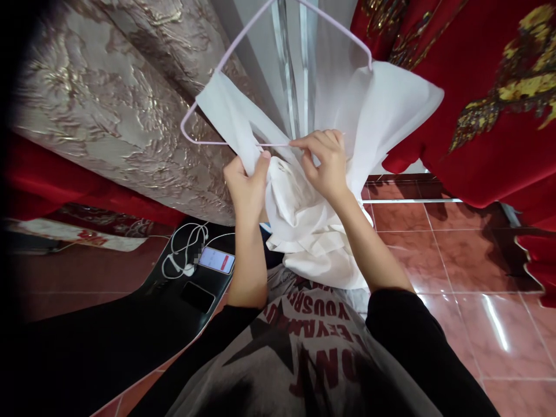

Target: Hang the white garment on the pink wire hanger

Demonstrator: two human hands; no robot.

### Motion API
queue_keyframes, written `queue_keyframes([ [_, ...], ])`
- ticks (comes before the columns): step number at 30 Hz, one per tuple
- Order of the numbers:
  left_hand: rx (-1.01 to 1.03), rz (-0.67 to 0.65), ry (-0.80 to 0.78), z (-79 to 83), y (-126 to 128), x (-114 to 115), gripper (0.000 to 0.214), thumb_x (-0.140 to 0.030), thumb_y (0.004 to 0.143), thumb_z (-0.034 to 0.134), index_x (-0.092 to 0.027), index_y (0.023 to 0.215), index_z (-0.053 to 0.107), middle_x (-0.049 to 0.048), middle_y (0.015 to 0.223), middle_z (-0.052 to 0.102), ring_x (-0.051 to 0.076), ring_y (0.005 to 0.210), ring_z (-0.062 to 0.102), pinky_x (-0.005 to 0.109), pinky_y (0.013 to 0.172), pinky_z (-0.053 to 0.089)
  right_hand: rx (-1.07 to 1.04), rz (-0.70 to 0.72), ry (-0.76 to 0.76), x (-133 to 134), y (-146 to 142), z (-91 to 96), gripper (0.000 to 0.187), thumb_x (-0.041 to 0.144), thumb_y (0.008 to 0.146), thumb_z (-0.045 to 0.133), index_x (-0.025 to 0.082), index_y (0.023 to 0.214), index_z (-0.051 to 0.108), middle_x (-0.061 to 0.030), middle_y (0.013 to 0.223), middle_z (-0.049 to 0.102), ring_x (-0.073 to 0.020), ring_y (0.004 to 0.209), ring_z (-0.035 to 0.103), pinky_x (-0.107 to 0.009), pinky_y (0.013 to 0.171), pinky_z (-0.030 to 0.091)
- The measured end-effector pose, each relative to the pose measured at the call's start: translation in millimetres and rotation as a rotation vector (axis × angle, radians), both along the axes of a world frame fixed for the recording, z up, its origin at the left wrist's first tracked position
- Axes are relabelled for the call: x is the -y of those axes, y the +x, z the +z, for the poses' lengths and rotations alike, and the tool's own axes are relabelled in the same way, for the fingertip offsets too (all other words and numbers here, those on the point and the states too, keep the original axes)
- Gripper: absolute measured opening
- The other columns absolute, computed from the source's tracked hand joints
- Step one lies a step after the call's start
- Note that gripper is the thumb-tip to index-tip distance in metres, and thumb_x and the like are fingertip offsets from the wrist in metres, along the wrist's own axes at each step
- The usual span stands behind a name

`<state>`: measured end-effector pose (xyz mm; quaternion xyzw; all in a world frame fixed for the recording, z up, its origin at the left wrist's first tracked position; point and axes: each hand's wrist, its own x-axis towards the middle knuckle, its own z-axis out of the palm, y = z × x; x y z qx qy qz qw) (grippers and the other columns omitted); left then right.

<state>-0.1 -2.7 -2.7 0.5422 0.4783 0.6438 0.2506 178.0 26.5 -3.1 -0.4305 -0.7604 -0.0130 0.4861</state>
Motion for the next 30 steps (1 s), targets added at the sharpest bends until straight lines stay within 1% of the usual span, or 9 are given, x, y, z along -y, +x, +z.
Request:
queue_keyframes([
  [3,-0.003,0.02,0.046,23.1,-9,10,0.021,-0.035,0.09,0.077,-0.02,0.076,0.069,0.0004,0.072,0.065,0.019,0.071,0.062,0.032,0.071,0.053,-0.013,0.005,-0.011,3,1,5.2,0.029,0.021,0.096,0.044,0.024,0.102,0.072,-0.0026,0.09,0.066,-0.0153,0.09,0.058,-0.044,0.106,0.042],
  [6,0.109,-0.092,0.068,50.6,-18,9,0.023,-0.026,0.091,0.075,-0.021,0.071,0.067,-0.0001,0.07,0.063,0.017,0.068,0.061,0.03,0.068,0.053,-0.03,-0.001,-0.036,5,1,9.4,0.028,0.022,0.096,0.045,0.025,0.1,0.073,-0.0024,0.089,0.066,-0.0154,0.091,0.059,-0.044,0.107,0.042],
  [11,0.464,-0.328,0.007,81.4,-44,-8,0.024,-0.018,0.099,0.059,-0.021,0.077,0.068,0.0028,0.091,0.072,0.018,0.095,0.07,0.031,0.097,0.056,-0.077,0.023,-0.059,7,1,10.1,0.028,0.023,0.097,0.045,0.026,0.097,0.073,-0.0024,0.088,0.065,-0.0158,0.092,0.059,-0.044,0.109,0.04],
  [15,0.806,-0.423,-0.01,71.3,-62,-16,0.039,-0.025,0.11,0.029,-0.024,0.093,0.064,0.0,0.113,0.072,0.013,0.123,0.064,0.035,0.114,0.049,-0.079,0.039,-0.067,7,-2,9.1,0.03,0.021,0.098,0.044,0.027,0.099,0.073,-0.0022,0.087,0.064,-0.0154,0.091,0.058,-0.043,0.11,0.039],
  [17,0.824,-0.431,0.089,58.6,-61,-14,0.043,-0.024,0.11,0.021,-0.025,0.106,0.064,-0.0027,0.128,0.068,0.011,0.137,0.054,0.038,0.119,0.045,-0.078,0.034,-0.056,8,-3,9.5,0.03,0.018,0.097,0.044,0.028,0.099,0.073,-0.002,0.086,0.063,-0.0149,0.09,0.058,-0.042,0.108,0.039],
  [20,0.731,-0.41,0.193,47.5,-50,-9,0.043,-0.028,0.107,0.025,-0.034,0.117,0.066,-0.0107,0.143,0.059,0.012,0.151,0.037,0.04,0.124,0.04,-0.072,0.026,-0.032,12,-2,11.1,0.033,0.013,0.095,0.044,0.027,0.099,0.073,-0.0011,0.085,0.064,-0.0138,0.087,0.058,-0.04,0.105,0.039],
  [23,0.626,-0.371,0.234,57.2,-39,-5,0.041,-0.031,0.105,0.031,-0.039,0.121,0.068,-0.014,0.148,0.055,0.016,0.154,0.032,0.04,0.124,0.04,-0.061,0.04,-0.007,16,0,12.3,0.036,0.01,0.093,0.042,0.026,0.1,0.073,-0.0002,0.085,0.065,-0.0129,0.086,0.058,-0.039,0.102,0.04],
  [27,0.586,-0.336,0.26,77.7,-40,-6,0.045,-0.032,0.107,0.026,-0.033,0.117,0.07,-0.0128,0.148,0.056,0.016,0.153,0.033,0.035,0.123,0.042,-0.055,0.053,0.032,15,2,10.4,0.035,0.01,0.094,0.042,0.026,0.103,0.071,-0.0001,0.085,0.064,-0.0126,0.085,0.056,-0.039,0.101,0.04],
  [30,0.672,-0.245,0.206,68.8,-49,-5,0.045,-0.03,0.108,0.023,-0.028,0.118,0.066,-0.0115,0.149,0.056,0.012,0.149,0.039,0.027,0.117,0.045,-0.05,0.045,0.053,12,1,7.6,0.035,0.009,0.093,0.042,0.026,0.103,0.071,0.0,0.085,0.063,-0.0122,0.084,0.055,-0.039,0.101,0.039],
])
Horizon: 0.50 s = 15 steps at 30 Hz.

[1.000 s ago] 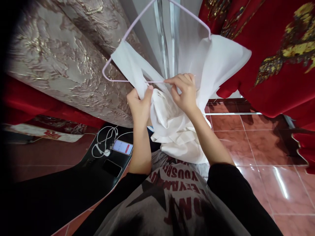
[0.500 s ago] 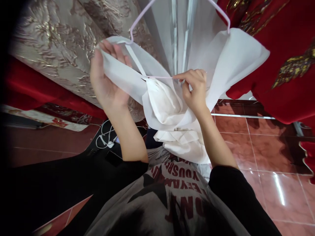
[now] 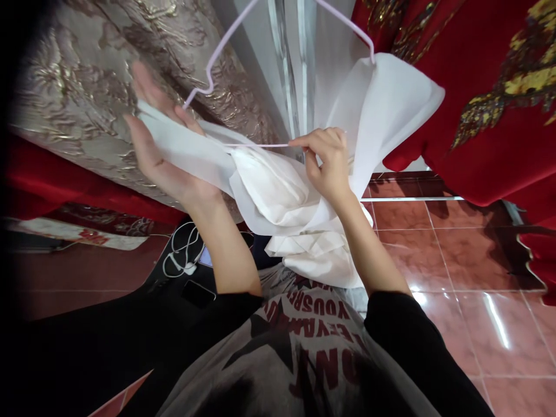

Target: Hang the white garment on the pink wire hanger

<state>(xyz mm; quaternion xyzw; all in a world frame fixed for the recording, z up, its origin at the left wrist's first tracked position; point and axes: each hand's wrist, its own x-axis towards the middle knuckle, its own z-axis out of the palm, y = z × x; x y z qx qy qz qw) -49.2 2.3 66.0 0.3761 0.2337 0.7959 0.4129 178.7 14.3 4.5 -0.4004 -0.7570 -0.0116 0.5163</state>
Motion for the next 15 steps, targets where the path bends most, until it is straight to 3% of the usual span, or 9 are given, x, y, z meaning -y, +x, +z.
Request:
queue_keyframes([
  [2,0.136,0.103,-0.121,-17.9,-5,2,0.038,-0.031,0.108,0.03,-0.024,0.133,0.059,-0.0082,0.155,0.051,0.012,0.137,0.052,0.021,0.104,0.052,0.007,0.0,0.003,-1,-2,-1.3,0.036,0.009,0.092,0.041,0.026,0.104,0.071,0.0,0.085,0.063,-0.0119,0.084,0.054,-0.039,0.101,0.039],
  [4,0.282,0.204,-0.273,-37.7,-6,5,0.045,-0.03,0.107,0.038,-0.023,0.151,0.042,-0.0028,0.162,0.043,0.011,0.104,0.065,0.017,0.079,0.055,0.01,0.014,-0.011,-1,-4,-1.8,0.037,0.01,0.093,0.04,0.026,0.106,0.07,0.0002,0.087,0.063,-0.0118,0.086,0.055,-0.039,0.102,0.039],
  [6,0.346,0.178,-0.394,-53.0,2,6,0.053,-0.028,0.106,0.041,-0.024,0.157,0.031,0.0022,0.162,0.043,0.008,0.07,0.057,0.018,0.059,0.049,0.003,0.027,-0.033,0,-8,-2.3,0.037,0.011,0.094,0.039,0.026,0.108,0.07,0.0003,0.089,0.064,-0.0119,0.089,0.056,-0.04,0.104,0.039],
  [8,0.267,0.048,-0.398,-61.5,16,6,0.044,-0.032,0.106,0.041,-0.027,0.15,0.043,0.0024,0.154,0.053,0.009,0.056,0.043,0.022,0.052,0.042,-0.005,0.029,-0.052,1,-13,-2.8,0.035,0.013,0.095,0.04,0.026,0.109,0.069,0.0002,0.091,0.064,-0.0122,0.091,0.056,-0.042,0.107,0.039],
  [11,0.046,-0.058,-0.253,-64.9,41,3,0.033,-0.051,0.103,0.046,-0.03,0.121,0.065,0.0016,0.132,0.067,0.011,0.054,0.04,0.029,0.052,0.035,-0.031,-0.003,-0.074,4,-22,-2.2,0.033,0.014,0.093,0.042,0.025,0.108,0.069,-0.0007,0.093,0.064,-0.0132,0.093,0.057,-0.042,0.108,0.041],
  [15,-0.078,-0.076,-0.192,-61.7,56,2,0.036,-0.065,0.094,0.057,-0.029,0.098,0.061,0.0036,0.108,0.065,0.013,0.054,0.043,0.031,0.054,0.031,-0.045,0.0,-0.11,18,-27,6.3,0.029,0.022,0.094,0.047,0.028,0.111,0.069,-0.0007,0.105,0.068,-0.0157,0.106,0.061,-0.048,0.118,0.039],
])
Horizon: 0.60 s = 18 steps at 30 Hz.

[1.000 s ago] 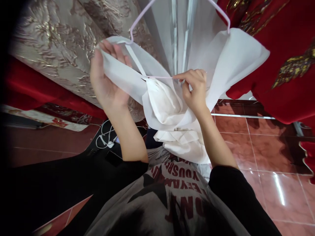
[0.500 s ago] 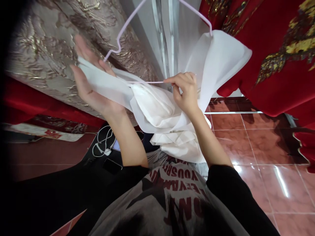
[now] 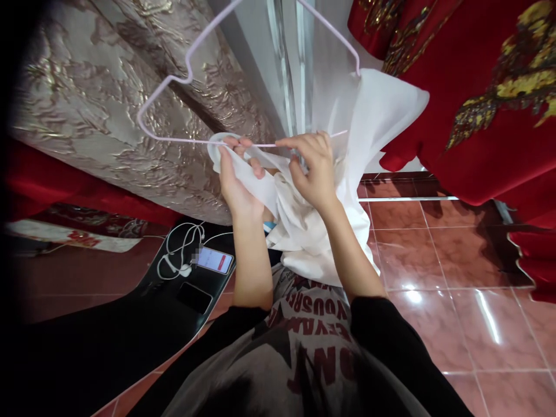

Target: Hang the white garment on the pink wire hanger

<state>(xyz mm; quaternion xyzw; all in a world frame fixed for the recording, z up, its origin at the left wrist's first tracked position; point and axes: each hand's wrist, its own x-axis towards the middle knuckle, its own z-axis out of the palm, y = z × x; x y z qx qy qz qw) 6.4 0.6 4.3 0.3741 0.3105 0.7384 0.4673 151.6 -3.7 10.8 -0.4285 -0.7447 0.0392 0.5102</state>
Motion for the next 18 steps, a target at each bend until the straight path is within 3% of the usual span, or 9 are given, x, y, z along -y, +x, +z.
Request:
queue_keyframes([
  [2,-0.021,-0.029,-0.014,3.9,-1,2,0.038,-0.066,0.092,0.059,-0.027,0.093,0.056,0.004,0.105,0.062,0.012,0.052,0.04,0.03,0.053,0.029,-0.082,-0.028,0.035,11,9,5.7,0.027,0.032,0.095,0.05,0.028,0.114,0.068,-0.002,0.117,0.066,-0.0186,0.118,0.061,-0.052,0.121,0.037],
  [6,0.002,-0.076,-0.009,11.2,-4,5,0.035,-0.06,0.094,0.057,-0.026,0.089,0.052,0.0038,0.101,0.058,0.011,0.048,0.032,0.031,0.05,0.024,-0.583,-0.374,0.275,24,59,3.6,0.034,0.035,0.091,0.057,0.03,0.125,0.061,-0.0031,0.135,0.055,-0.0197,0.138,0.051,-0.047,0.122,0.037],
  [8,0.038,-0.094,0.005,12.2,-3,5,0.034,-0.059,0.095,0.057,-0.026,0.088,0.051,0.0028,0.097,0.057,0.01,0.047,0.028,0.032,0.049,0.023,-0.769,-0.455,0.159,19,88,-6.9,0.049,0.032,0.086,0.062,0.033,0.133,0.052,-0.0008,0.15,0.044,-0.0173,0.148,0.041,-0.044,0.127,0.031],
  [10,0.081,-0.13,0.01,11.9,-2,3,0.031,-0.054,0.096,0.057,-0.025,0.087,0.051,0.0017,0.095,0.056,0.009,0.047,0.025,0.031,0.049,0.021,-0.912,-0.428,-0.141,10,105,-20.0,0.06,0.04,0.08,0.064,0.03,0.136,0.045,-0.006,0.156,0.039,-0.0211,0.147,0.044,-0.051,0.124,0.036],
  [12,0.106,-0.162,0.003,11.1,-2,2,0.025,-0.048,0.098,0.055,-0.025,0.089,0.05,0.0012,0.095,0.056,0.009,0.047,0.023,0.031,0.05,0.019,-0.967,-0.301,-0.355,1,106,-30.4,0.064,0.053,0.078,0.062,0.025,0.133,0.046,-0.0114,0.146,0.05,-0.0251,0.134,0.057,-0.057,0.112,0.047],
  [15,0.064,-0.159,-0.023,10.8,-5,3,0.028,-0.051,0.096,0.055,-0.025,0.092,0.048,0.0021,0.097,0.058,0.009,0.048,0.021,0.032,0.053,0.019,-0.906,-0.066,-0.377,-2,83,-33.9,0.06,0.062,0.076,0.065,0.021,0.119,0.056,-0.0094,0.115,0.066,-0.0231,0.109,0.068,-0.052,0.101,0.055],
  [18,0.034,-0.165,-0.027,11.6,-10,6,0.029,-0.053,0.097,0.054,-0.025,0.093,0.047,0.0024,0.1,0.058,0.01,0.049,0.02,0.032,0.053,0.014,-0.886,-0.118,-0.242,2,61,-26.2,0.051,0.055,0.075,0.075,0.018,0.108,0.062,-0.0069,0.102,0.068,-0.0199,0.099,0.069,-0.049,0.105,0.055],
])
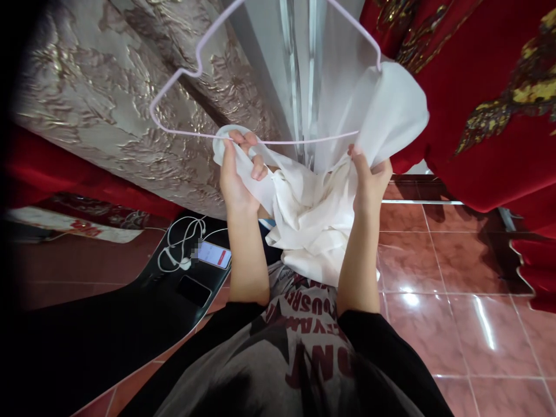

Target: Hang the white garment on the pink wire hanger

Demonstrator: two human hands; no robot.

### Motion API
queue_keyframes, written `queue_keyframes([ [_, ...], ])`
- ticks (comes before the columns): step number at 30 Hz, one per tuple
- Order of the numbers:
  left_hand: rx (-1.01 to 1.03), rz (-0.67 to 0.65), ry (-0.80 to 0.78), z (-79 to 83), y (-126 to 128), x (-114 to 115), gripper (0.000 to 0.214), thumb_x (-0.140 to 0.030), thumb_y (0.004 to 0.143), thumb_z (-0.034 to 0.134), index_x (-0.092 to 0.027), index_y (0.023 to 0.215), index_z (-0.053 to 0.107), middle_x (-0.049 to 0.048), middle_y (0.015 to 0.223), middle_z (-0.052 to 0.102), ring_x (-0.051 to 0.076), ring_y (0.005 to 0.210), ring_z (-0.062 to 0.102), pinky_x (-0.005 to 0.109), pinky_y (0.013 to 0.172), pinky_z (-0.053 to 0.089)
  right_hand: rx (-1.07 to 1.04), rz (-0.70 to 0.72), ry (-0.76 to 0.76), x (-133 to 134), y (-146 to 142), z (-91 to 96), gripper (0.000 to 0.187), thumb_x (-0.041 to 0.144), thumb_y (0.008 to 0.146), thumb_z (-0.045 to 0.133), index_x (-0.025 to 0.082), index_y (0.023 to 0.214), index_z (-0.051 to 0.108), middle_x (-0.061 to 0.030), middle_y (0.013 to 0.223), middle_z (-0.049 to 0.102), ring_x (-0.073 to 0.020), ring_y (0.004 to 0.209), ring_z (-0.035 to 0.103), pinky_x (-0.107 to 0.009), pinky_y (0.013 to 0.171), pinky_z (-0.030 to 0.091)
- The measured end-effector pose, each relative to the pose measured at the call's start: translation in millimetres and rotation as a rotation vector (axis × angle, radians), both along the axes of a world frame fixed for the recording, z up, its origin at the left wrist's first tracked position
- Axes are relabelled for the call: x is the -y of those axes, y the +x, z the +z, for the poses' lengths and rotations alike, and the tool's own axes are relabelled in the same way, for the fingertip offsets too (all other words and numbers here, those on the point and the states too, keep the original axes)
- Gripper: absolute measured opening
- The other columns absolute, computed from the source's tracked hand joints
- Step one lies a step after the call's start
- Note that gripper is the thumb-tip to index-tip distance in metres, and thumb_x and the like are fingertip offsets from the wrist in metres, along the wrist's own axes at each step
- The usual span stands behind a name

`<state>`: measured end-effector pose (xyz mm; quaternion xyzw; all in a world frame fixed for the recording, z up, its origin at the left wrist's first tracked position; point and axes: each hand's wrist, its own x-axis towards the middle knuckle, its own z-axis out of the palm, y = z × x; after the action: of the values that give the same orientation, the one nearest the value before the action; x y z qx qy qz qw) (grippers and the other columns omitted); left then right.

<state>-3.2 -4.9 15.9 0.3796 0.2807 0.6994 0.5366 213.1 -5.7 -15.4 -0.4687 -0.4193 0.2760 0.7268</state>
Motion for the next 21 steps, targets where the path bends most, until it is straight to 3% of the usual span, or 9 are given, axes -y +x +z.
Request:
queue_keyframes([
  [2,0.004,-0.011,0.007,0.0,-1,1,0.027,-0.051,0.098,0.054,-0.025,0.094,0.048,0.002,0.102,0.057,0.01,0.049,0.02,0.033,0.054,0.013,0.051,-0.137,0.056,2,-3,5.2,0.047,0.053,0.076,0.076,0.019,0.105,0.063,-0.006,0.103,0.067,-0.0194,0.101,0.069,-0.048,0.109,0.053],
  [4,0.004,-0.006,0.004,-0.8,-1,0,0.03,-0.055,0.096,0.056,-0.026,0.093,0.049,0.002,0.102,0.057,0.01,0.05,0.02,0.033,0.055,0.015,0.125,-0.177,0.084,1,1,8.3,0.044,0.052,0.077,0.076,0.02,0.103,0.063,-0.0056,0.102,0.067,-0.0202,0.103,0.068,-0.049,0.11,0.053],
  [10,-0.022,0.017,-0.023,-1.7,2,-1,0.032,-0.057,0.095,0.055,-0.026,0.092,0.048,0.0027,0.103,0.059,0.011,0.05,0.019,0.034,0.056,0.016,0.208,-0.081,0.04,4,9,15.1,0.042,0.048,0.078,0.077,0.019,0.106,0.065,-0.005,0.099,0.067,-0.0166,0.084,0.066,-0.043,0.091,0.06],
  [16,-0.033,0.028,-0.024,1.9,0,0,0.027,-0.051,0.096,0.052,-0.025,0.091,0.046,0.0034,0.1,0.06,0.011,0.049,0.018,0.034,0.054,0.014,0.395,0.075,-0.043,21,1,20.1,0.034,0.048,0.085,0.071,0.018,0.101,0.072,-0.0059,0.102,0.07,-0.0185,0.102,0.068,-0.045,0.106,0.055],
  [21,0.006,0.003,-0.009,-1.2,1,-1,0.028,-0.051,0.098,0.049,-0.024,0.092,0.046,0.0024,0.098,0.06,0.01,0.046,0.018,0.033,0.053,0.013,0.254,-0.057,0.028,26,-7,26.3,0.034,0.046,0.083,0.073,0.016,0.097,0.072,-0.0055,0.098,0.071,-0.0179,0.097,0.07,-0.04,0.097,0.059],
])
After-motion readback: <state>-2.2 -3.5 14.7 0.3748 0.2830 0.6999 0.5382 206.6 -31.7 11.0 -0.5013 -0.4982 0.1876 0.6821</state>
